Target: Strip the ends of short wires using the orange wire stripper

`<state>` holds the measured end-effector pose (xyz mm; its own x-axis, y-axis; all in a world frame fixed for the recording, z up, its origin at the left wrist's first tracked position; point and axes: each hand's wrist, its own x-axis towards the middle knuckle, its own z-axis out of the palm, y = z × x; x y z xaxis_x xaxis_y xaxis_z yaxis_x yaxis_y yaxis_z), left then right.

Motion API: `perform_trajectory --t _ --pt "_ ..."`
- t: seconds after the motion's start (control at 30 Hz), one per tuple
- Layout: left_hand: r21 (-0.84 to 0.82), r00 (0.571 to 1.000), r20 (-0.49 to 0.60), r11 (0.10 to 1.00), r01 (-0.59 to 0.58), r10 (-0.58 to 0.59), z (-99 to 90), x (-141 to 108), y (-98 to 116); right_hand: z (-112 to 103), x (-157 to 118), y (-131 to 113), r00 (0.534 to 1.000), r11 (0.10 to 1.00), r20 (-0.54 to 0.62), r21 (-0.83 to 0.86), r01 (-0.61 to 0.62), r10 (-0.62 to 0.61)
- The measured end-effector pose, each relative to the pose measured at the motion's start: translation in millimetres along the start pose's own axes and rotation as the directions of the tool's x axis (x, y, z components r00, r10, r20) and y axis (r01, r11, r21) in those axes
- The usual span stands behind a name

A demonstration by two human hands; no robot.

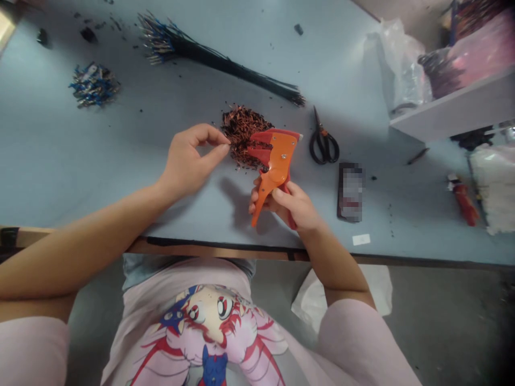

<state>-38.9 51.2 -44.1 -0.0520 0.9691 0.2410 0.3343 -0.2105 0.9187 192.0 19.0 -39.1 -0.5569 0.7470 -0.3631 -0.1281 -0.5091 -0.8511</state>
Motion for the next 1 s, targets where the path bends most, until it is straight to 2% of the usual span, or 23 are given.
perform_trajectory --t 0.33,0.6,0.87,1.0 --pt "0.075 0.996 0.086 0.997 -0.013 0.006 0.1 -2 3 4 -1 0 0.999 0.999 0.025 -0.021 -0.032 0.033" --pt "0.098 0.994 0.107 0.995 -0.019 0.009 1.0 -3 4 11 -2 -4 1.0 0.997 0.002 -0.079 -0.024 0.024" --pt "0.106 0.993 0.111 0.994 -0.036 0.024 0.9 -3 5 8 -2 -2 1.0 0.993 0.024 -0.115 0.017 -0.014" --pt "0.113 0.994 0.107 0.993 -0.027 0.015 0.3 -4 6 8 -1 -2 1.0 0.994 -0.004 -0.109 0.018 -0.018"
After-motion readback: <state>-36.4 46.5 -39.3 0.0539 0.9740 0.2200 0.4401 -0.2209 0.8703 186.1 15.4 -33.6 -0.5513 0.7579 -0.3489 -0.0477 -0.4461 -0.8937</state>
